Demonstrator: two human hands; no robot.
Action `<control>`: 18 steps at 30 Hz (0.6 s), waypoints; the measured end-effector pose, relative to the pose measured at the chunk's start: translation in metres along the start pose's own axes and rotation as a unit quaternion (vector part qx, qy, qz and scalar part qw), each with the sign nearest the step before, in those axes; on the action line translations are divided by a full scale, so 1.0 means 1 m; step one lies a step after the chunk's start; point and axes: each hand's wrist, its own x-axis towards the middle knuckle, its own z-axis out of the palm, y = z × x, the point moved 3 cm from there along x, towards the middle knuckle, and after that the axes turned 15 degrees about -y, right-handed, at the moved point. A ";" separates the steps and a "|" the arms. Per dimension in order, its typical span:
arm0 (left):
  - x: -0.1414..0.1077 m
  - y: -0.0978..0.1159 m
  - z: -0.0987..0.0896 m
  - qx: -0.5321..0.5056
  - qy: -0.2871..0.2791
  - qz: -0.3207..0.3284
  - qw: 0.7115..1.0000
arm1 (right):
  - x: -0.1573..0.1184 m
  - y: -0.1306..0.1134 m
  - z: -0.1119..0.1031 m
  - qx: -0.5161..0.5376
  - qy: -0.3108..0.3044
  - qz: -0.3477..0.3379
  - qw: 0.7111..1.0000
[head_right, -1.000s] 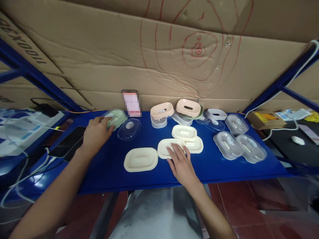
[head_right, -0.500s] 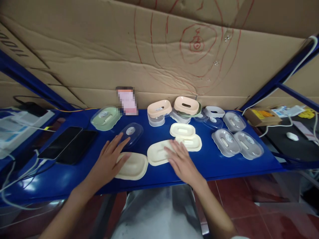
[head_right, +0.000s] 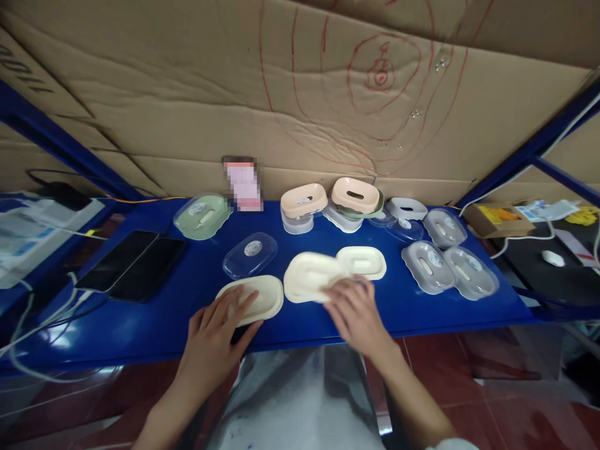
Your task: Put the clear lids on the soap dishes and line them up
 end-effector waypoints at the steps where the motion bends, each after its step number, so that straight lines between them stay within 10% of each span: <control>1: 0.003 -0.001 -0.003 0.004 0.006 -0.017 1.000 | -0.006 -0.018 0.003 0.022 -0.021 -0.033 0.999; 5: 0.009 -0.010 -0.007 0.026 0.026 -0.061 0.997 | -0.032 -0.058 0.010 0.080 -0.094 -0.094 0.988; 9: 0.005 -0.017 -0.009 0.012 0.044 -0.062 0.997 | -0.042 -0.048 0.017 0.072 -0.143 -0.066 0.985; 18: 0.009 -0.006 -0.007 -0.043 0.039 -0.046 0.997 | -0.008 -0.034 0.022 0.046 -0.086 -0.021 0.995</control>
